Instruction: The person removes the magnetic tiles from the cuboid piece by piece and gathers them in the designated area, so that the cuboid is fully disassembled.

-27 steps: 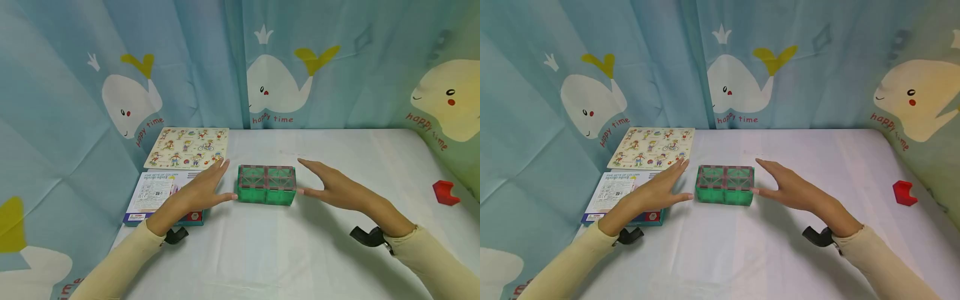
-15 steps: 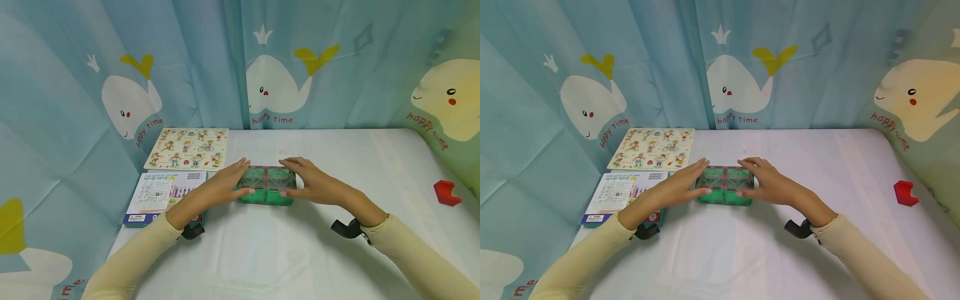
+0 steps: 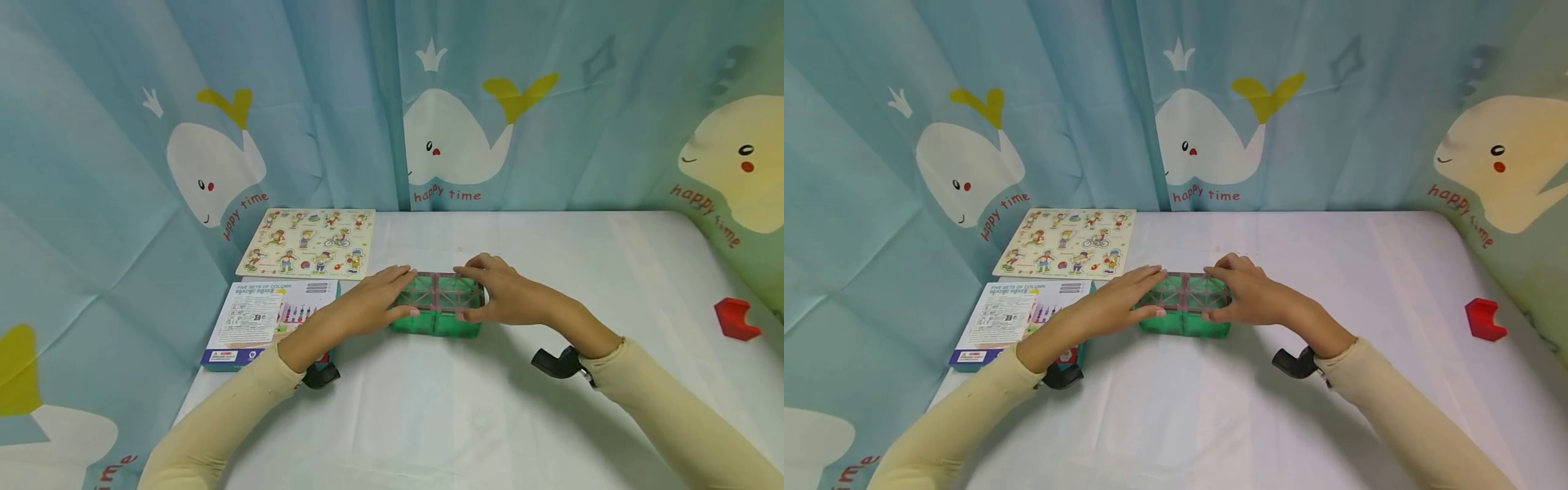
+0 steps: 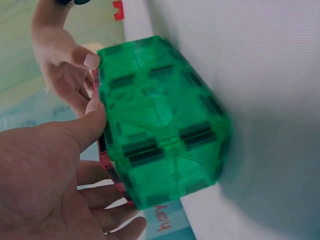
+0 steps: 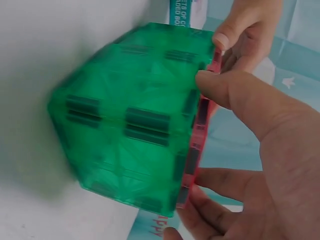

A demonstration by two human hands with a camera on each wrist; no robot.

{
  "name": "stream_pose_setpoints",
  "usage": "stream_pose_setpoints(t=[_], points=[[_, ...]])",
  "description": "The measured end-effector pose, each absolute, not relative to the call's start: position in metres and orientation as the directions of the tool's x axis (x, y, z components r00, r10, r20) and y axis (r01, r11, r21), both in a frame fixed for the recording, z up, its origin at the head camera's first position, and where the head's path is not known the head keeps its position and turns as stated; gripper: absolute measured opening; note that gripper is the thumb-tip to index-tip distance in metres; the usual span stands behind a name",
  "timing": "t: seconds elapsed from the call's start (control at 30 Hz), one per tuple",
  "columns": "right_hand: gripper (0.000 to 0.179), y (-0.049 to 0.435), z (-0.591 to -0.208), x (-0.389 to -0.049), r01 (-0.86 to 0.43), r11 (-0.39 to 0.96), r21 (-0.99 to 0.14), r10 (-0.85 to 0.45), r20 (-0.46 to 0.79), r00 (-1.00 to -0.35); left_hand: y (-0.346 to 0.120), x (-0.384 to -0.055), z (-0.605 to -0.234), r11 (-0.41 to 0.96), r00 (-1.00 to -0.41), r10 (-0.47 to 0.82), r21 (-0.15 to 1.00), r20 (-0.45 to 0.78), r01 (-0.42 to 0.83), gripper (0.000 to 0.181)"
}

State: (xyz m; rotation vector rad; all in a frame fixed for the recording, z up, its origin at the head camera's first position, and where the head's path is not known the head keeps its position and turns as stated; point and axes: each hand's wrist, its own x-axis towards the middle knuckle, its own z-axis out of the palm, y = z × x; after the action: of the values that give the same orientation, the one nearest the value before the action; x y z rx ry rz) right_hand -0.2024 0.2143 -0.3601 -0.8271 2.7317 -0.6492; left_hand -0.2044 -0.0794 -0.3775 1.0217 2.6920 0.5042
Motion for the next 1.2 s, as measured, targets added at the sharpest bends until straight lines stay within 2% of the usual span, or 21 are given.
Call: stream_pose_setpoints(t=[0.47, 0.87, 1.2], points=[[0.074, 0.215, -0.353, -0.207, -0.460, 0.745, -0.484, -0.574, -0.114, -0.810, -0.079, -0.203, -0.377, 0.706, -0.739, 0.669, 0.382, -0.084, 0.596, 0.078], [0.075, 0.214, -0.355, -0.202, -0.558, 0.737, -0.382, -0.599, 0.015, -0.801, -0.078, -0.205, -0.379, 0.712, -0.739, 0.667, 0.370, -0.092, 0.597, 0.078], [0.076, 0.216, -0.348, -0.200, -0.561, 0.729, -0.393, -0.600, 0.027, -0.799, -0.077, -0.205, -0.377, 0.716, -0.739, 0.666, 0.365, -0.102, 0.595, 0.079]])
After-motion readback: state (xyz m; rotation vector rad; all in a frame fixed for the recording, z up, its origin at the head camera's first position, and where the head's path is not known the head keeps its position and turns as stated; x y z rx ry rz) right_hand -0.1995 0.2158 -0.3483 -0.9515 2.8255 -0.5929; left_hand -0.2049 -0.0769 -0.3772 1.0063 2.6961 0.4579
